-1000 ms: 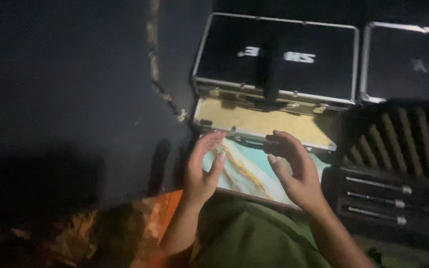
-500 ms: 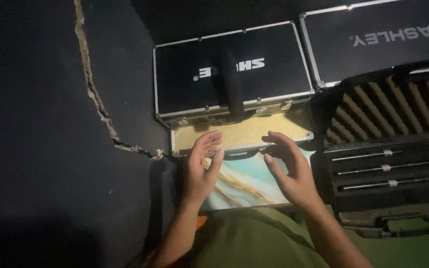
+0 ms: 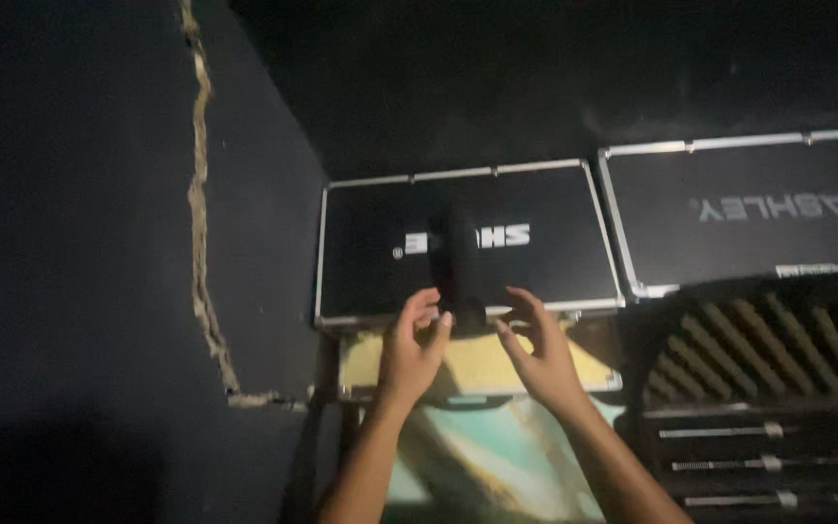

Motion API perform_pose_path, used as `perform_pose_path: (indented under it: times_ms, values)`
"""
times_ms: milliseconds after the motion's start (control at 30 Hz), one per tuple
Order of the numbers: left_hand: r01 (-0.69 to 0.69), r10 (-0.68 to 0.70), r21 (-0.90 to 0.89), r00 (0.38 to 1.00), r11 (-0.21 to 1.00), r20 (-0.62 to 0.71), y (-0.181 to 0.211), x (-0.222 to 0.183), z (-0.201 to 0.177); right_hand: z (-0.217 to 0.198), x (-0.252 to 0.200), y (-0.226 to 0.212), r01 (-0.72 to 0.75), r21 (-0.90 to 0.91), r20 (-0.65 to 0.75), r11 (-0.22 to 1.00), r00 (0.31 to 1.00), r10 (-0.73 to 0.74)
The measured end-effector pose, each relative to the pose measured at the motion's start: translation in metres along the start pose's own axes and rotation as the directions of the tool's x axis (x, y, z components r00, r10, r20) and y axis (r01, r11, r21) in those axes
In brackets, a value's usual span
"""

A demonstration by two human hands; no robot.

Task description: The person puts components into a padded protective case and closes it.

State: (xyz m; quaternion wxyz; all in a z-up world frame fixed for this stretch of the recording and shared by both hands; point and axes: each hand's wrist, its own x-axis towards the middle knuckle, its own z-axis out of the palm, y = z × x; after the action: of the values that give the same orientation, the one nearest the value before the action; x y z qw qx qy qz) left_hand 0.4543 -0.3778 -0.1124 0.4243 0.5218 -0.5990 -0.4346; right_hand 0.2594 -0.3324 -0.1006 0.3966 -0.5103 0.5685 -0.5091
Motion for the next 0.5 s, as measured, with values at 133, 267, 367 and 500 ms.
perform_pose_path:
  times_ms: [133,267,367,500]
  values:
    - [0.024,-0.030,0.178,0.999,0.984,0.032,-0.006,0.030,0.009,0.011,0.036,0.013,-0.071,-0.087,0.037,0.994,0.997,0.074]
    - [-0.026,0.009,0.255,0.998,0.967,0.067,-0.006,0.055,0.015,0.022,0.059,0.015,-0.047,-0.198,0.046,0.979,0.997,0.057]
    - [0.005,-0.034,0.319,0.996,0.948,0.084,-0.004,0.053,0.017,0.023,0.055,0.016,-0.026,-0.247,0.054,0.969,0.998,0.040]
    - [0.046,-0.087,0.374,0.992,0.926,0.093,0.003,0.053,0.017,0.023,0.058,0.011,-0.020,-0.305,0.037,0.952,0.999,0.033]
